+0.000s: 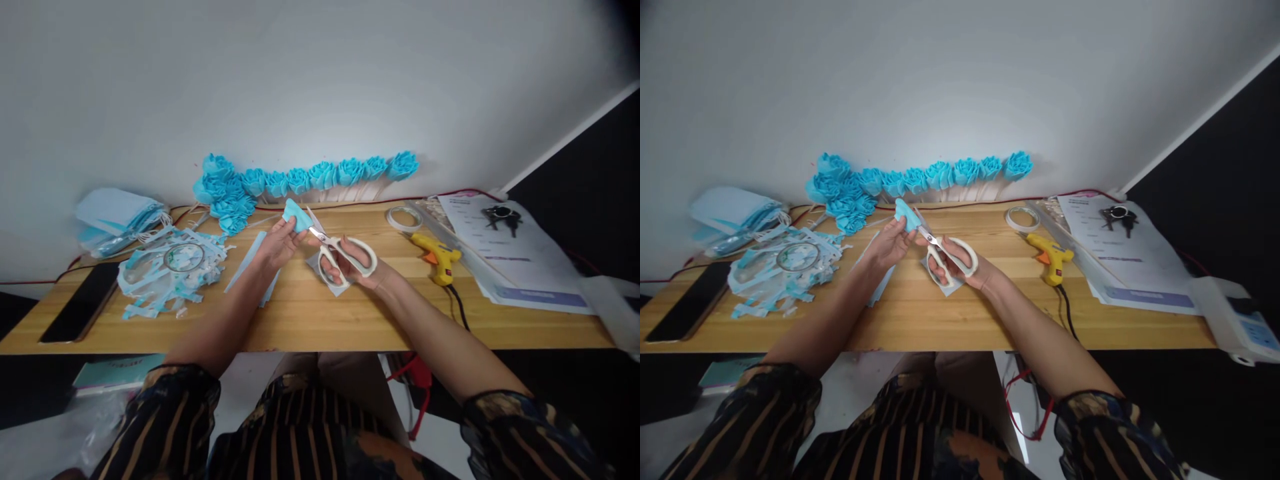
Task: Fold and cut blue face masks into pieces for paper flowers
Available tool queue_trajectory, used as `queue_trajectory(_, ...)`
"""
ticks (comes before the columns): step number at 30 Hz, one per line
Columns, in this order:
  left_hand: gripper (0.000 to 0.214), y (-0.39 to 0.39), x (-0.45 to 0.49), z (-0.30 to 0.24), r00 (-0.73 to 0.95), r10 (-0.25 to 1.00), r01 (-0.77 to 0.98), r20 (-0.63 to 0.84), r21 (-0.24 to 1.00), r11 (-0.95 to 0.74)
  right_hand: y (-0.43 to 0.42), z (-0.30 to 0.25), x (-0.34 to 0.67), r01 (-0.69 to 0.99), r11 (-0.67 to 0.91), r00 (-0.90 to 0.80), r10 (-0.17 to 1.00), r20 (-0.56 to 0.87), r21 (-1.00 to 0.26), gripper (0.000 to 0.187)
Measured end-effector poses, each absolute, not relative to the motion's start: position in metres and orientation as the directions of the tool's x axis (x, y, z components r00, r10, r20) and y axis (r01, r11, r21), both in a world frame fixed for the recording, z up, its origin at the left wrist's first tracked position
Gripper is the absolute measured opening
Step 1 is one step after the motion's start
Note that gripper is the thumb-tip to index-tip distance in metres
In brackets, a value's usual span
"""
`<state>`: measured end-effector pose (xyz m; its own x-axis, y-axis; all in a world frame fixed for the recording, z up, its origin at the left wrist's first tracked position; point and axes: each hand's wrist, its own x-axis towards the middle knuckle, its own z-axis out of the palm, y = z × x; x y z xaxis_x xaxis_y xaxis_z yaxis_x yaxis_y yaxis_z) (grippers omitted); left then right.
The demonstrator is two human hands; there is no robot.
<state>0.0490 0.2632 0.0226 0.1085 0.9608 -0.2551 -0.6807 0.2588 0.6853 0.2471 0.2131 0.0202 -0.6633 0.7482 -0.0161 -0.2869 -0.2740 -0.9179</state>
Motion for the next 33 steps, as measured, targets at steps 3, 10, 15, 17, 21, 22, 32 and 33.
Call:
queue_trajectory(3, 0.019, 0.26, 0.052, 0.023, 0.139, 0.957, -0.653, -0.254, 0.703, 0.282, 0.214, 0.02, 0.244, -0.315, -0.242, -0.648, 0.761, 0.022, -0.918, 0.077)
queue_trajectory(10, 0.012, 0.261, 0.052, 0.018, 0.136, 0.967, -0.645, -0.215, 0.721, 0.251, 0.21, 0.021, 0.24, -0.336, -0.209, -0.578, 0.815, 0.026, -0.918, 0.069)
queue_trajectory(15, 0.022, 0.261, 0.052, 0.018, 0.133, 0.974, -0.648, -0.184, 0.727, 0.226, 0.209, 0.023, 0.237, -0.369, -0.273, -0.579, 0.815, -0.01, -0.888, 0.061)
queue_trajectory(17, 0.026, 0.26, 0.052, 0.02, 0.131, 0.973, -0.652, -0.19, 0.723, 0.228, 0.208, 0.024, 0.237, -0.381, -0.307, -0.572, 0.82, -0.039, -0.872, 0.055)
queue_trajectory(21, 0.025, 0.26, 0.052, 0.022, 0.133, 0.975, -0.646, -0.176, 0.731, 0.22, 0.208, 0.023, 0.237, -0.412, -0.303, -0.58, 0.814, -0.009, -0.859, 0.058)
queue_trajectory(22, 0.023, 0.26, 0.051, 0.022, 0.13, 0.976, -0.644, -0.174, 0.734, 0.216, 0.209, 0.021, 0.237, -0.415, -0.289, -0.583, 0.812, 0.009, -0.863, 0.061)
queue_trajectory(32, 0.032, 0.26, 0.052, 0.025, 0.123, 0.968, -0.666, -0.217, 0.705, 0.242, 0.21, 0.011, 0.239, -0.365, -0.213, -0.58, 0.813, 0.043, -0.906, 0.066)
queue_trajectory(33, 0.033, 0.26, 0.052, 0.025, 0.125, 0.97, -0.669, -0.209, 0.705, 0.238, 0.21, 0.011, 0.239, -0.371, -0.21, -0.583, 0.811, 0.051, -0.905, 0.065)
